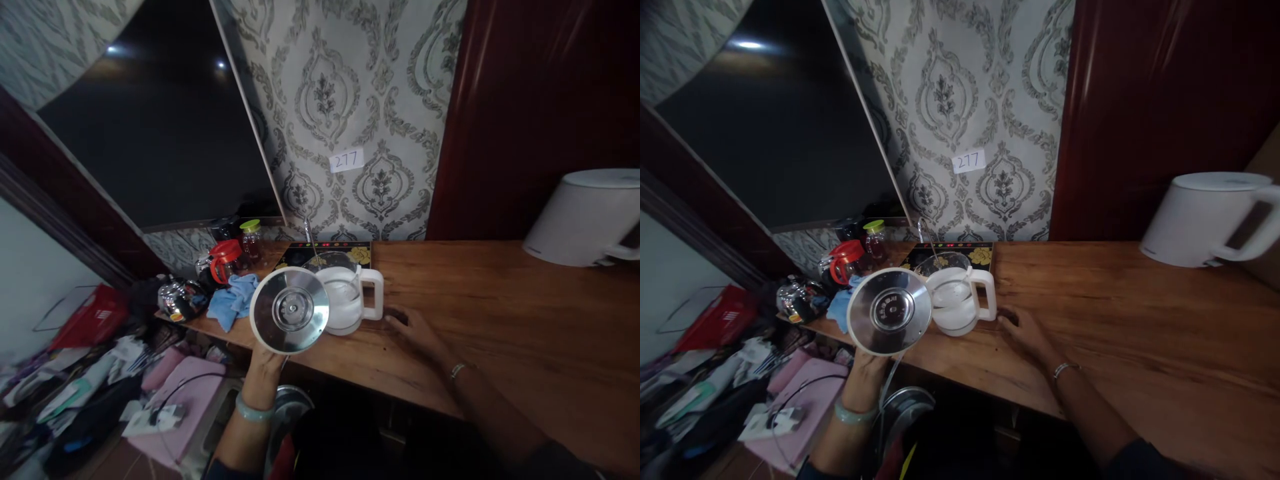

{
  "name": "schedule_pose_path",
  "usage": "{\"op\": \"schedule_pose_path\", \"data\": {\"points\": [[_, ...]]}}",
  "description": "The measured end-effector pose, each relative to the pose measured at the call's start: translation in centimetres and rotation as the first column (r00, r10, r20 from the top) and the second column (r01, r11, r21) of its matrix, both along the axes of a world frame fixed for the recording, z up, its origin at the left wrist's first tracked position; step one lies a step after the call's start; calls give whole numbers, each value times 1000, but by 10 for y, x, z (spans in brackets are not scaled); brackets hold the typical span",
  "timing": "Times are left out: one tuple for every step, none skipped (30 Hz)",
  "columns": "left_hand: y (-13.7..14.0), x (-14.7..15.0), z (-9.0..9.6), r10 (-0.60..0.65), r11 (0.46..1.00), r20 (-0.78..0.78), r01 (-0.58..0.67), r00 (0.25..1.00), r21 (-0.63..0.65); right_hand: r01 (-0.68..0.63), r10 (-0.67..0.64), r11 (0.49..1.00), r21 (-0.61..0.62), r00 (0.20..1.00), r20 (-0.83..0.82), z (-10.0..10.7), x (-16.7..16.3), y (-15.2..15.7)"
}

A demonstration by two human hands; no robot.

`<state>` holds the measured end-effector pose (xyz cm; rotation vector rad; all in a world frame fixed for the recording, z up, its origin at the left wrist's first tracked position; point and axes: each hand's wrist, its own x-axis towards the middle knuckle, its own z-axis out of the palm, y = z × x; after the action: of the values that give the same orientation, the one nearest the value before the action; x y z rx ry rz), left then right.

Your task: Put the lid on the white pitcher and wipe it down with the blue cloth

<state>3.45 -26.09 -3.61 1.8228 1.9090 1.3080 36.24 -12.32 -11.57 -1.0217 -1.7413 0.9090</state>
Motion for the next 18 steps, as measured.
{"op": "schedule_pose_path", "data": {"points": [[-5,2,1,-63,998,206,59,977,27,-2,2,1000,-4,1000,-1,0,0,0],[-8,5,2,-136,991,415,116,899,73,0,0,1000,-10,1000,1,-1,1,0],[-7,8,3,-183,983,550,148,815,108,5,-5,1000,-17,1000,7,-1,1,0],[-3,12,5,-201,980,613,161,764,121,11,-11,1000,-22,1000,14,-1,2,0],[3,15,7,-208,978,656,168,725,125,16,-16,1000,-25,1000,19,-1,2,0],[11,18,8,-210,977,688,171,695,127,18,-17,999,-26,1000,22,-2,3,0],[19,21,9,-211,977,722,171,659,129,17,-16,1000,-25,1000,21,-2,3,-1],[26,23,10,-213,976,777,172,592,136,13,-13,1000,-22,1000,19,-2,3,-1],[33,25,10,-214,974,838,170,503,146,10,-10,1000,-18,1000,16,-1,4,-1],[37,26,10,-213,974,873,168,439,153,10,-10,1000,-16,1000,14,-1,4,-1],[39,27,10,-212,974,898,164,385,159,11,-10,1000,-16,1000,13,-1,4,-1],[40,27,10,-209,974,912,160,354,161,11,-10,1000,-17,1000,11,-1,4,-2],[39,27,11,-204,975,916,157,346,158,8,-8,1000,-21,1000,9,0,4,-2],[38,28,12,-199,976,922,154,333,155,6,-5,1000,-24,1000,7,0,4,-2],[36,28,14,-192,977,930,149,315,151,4,-4,1000,-26,1000,5,1,4,-3],[35,28,17,-179,979,940,142,289,143,4,-4,1000,-27,1000,2,2,4,-3],[33,28,20,-162,982,953,136,257,130,2,-2,1000,-28,1000,0,2,3,-4],[32,29,24,-138,985,966,135,218,110,1,-1,1000,-31,1000,-1,3,3,-4]]}}
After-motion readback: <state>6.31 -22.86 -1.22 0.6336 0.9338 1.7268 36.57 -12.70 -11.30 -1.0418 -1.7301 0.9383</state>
